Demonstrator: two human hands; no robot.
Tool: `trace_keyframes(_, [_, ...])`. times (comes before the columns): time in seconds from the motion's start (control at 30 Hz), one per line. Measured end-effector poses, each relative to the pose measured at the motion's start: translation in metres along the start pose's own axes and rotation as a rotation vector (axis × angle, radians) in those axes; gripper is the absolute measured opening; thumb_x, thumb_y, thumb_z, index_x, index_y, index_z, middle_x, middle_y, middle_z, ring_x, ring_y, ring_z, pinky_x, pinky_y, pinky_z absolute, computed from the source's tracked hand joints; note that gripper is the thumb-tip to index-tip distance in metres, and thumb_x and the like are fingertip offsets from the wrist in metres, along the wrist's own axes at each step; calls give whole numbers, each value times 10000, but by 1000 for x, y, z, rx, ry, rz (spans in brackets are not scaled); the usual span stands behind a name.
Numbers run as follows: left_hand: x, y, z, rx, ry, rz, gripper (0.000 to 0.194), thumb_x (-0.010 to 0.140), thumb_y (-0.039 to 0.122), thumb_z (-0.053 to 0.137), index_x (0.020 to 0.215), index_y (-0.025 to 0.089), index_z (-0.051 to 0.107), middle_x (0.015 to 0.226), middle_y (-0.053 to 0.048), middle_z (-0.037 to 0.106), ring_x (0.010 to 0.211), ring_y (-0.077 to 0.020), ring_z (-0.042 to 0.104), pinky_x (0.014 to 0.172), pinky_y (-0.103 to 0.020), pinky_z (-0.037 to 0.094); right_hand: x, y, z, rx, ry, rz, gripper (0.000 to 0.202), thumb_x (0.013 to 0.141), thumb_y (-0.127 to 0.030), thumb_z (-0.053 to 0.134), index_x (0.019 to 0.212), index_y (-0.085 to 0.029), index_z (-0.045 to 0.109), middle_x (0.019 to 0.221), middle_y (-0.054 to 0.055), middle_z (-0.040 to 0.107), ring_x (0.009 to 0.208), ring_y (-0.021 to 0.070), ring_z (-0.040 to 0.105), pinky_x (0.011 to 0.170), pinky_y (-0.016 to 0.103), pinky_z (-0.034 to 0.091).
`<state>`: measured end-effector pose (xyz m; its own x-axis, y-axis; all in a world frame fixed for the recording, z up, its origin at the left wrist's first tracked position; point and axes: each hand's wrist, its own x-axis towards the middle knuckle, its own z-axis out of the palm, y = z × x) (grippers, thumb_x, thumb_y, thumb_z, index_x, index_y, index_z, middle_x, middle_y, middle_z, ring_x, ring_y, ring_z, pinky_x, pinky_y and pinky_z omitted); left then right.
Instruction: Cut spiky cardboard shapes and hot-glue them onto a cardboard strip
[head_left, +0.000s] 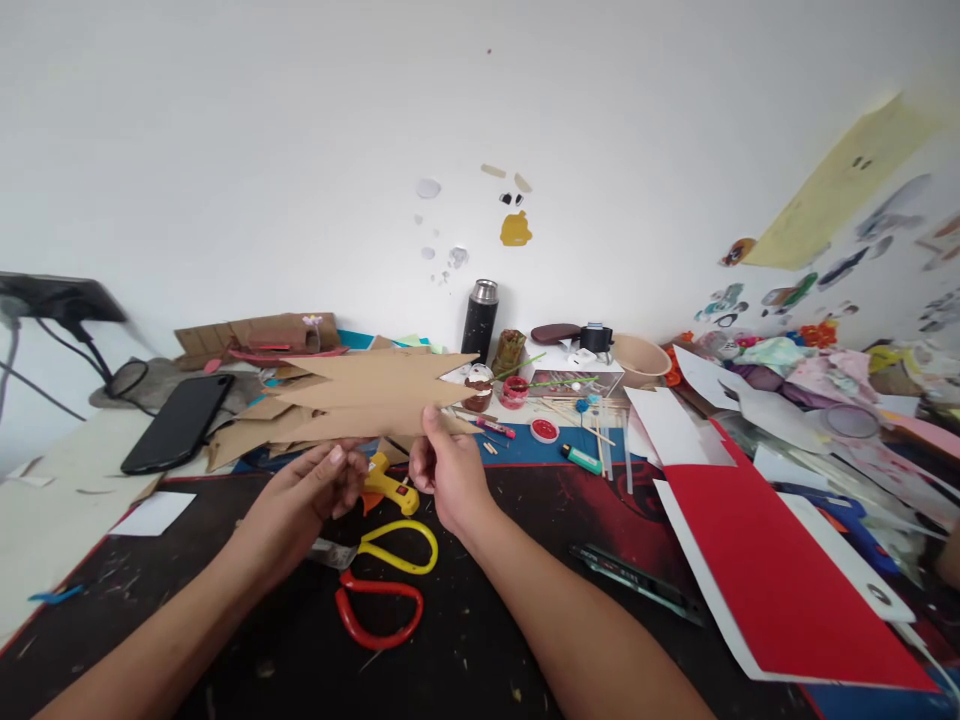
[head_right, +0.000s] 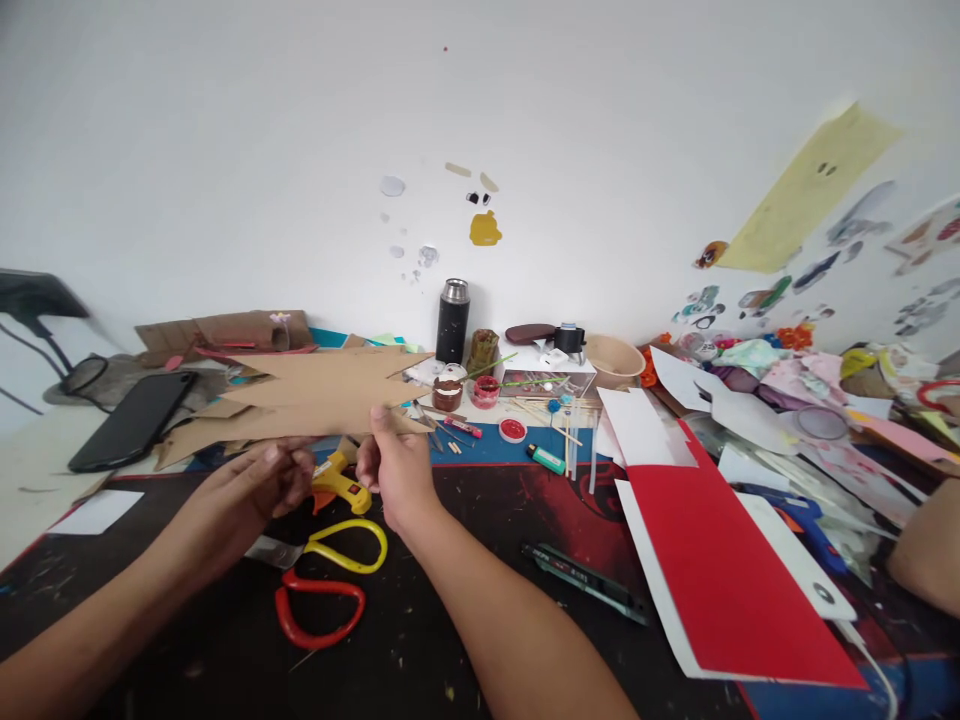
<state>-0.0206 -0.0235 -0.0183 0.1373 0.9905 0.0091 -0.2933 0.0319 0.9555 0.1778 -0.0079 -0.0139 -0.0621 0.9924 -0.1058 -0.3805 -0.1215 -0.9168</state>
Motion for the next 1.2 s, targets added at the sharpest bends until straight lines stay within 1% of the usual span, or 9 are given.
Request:
trace_keyframes(0.2, [3, 1, 3, -285, 94, -112, 449, 711, 502, 1137, 833, 235, 799, 708, -9, 735, 573, -162, 612, 473, -241, 521, -7, 8, 5, -48, -137, -34, 868, 868, -1007, 760, 540, -236, 533, 487, -22, 476, 426, 83, 386, 429, 243, 244])
trace_keyframes(0.37, [3, 13, 2, -328, 200, -62, 228, 847, 265, 1013, 902, 241, 794, 711, 30, 719, 558, -147, 615, 472, -222, 551, -13, 6, 7, -31, -232, -33, 872, 756, -1067, 807, 637, -241, 554, 541, -33, 534, 422, 89, 428, 425, 246, 243])
trace_keyframes(0.53, [12, 32, -4, -430, 425, 4, 258, 764, 92, 908, 800, 214, 683, 675, 55, 696, 484, -101, 540, 421, -187, 498, -11, -2, 4, 55, -224, 7, 909, 754, -1119, 734, 714, -215, 639, 593, -14, 592, 424, 88, 448, 411, 247, 214])
trace_keyframes(0.63, [15, 41, -11, -441, 488, 26, 249, 720, 100, 878, 879, 211, 721, 749, 48, 786, 500, -108, 609, 413, -177, 493, -9, -6, 2, 79, -196, 10, 936, 791, -1094, 727, 939, -174, 808, 604, -30, 594, 435, 91, 432, 419, 242, 208])
trace_keyframes(0.73, [13, 44, -11, -358, 523, -73, 364, 664, 184, 922, 1009, 183, 806, 846, -31, 876, 627, -206, 774, 510, -250, 634, -6, -9, 1, 79, -156, 55, 979, 809, -1095, 698, 1014, -150, 847, 595, -37, 579, 435, 94, 416, 417, 244, 193])
trace_keyframes(0.8, [9, 43, -7, -223, 481, -179, 448, 583, 289, 1009, 970, 176, 814, 800, -71, 870, 606, -267, 790, 501, -317, 657, -3, -9, 0, 74, -143, 80, 974, 792, -1102, 701, 970, -154, 834, 586, -41, 571, 428, 91, 400, 412, 244, 190])
trace_keyframes(0.93, [-1, 36, -2, 43, 341, -266, 586, 455, 529, 1124, 801, 205, 779, 714, -86, 840, 523, -269, 750, 492, -344, 639, -1, -7, -4, 6, -196, 97, 871, 741, -1061, 806, 866, -202, 750, 590, -56, 559, 446, 96, 417, 411, 242, 238])
trace_keyframes(1.07, [-7, 32, -3, 176, 256, -296, 659, 490, 726, 1107, 749, 205, 799, 742, -127, 860, 612, -293, 803, 534, -326, 636, -8, 0, -3, -117, -316, 125, 778, 722, -964, 930, 858, -225, 727, 669, -45, 621, 535, 127, 521, 497, 256, 397])
trace_keyframes(1.2, [-8, 34, -3, 185, 220, -262, 663, 572, 768, 1075, 821, 201, 838, 748, -113, 862, 579, -267, 771, 530, -326, 623, -11, 6, -1, -195, -336, 34, 695, 759, -856, 981, 914, -202, 803, 868, 18, 757, 740, 178, 648, 723, 319, 530])
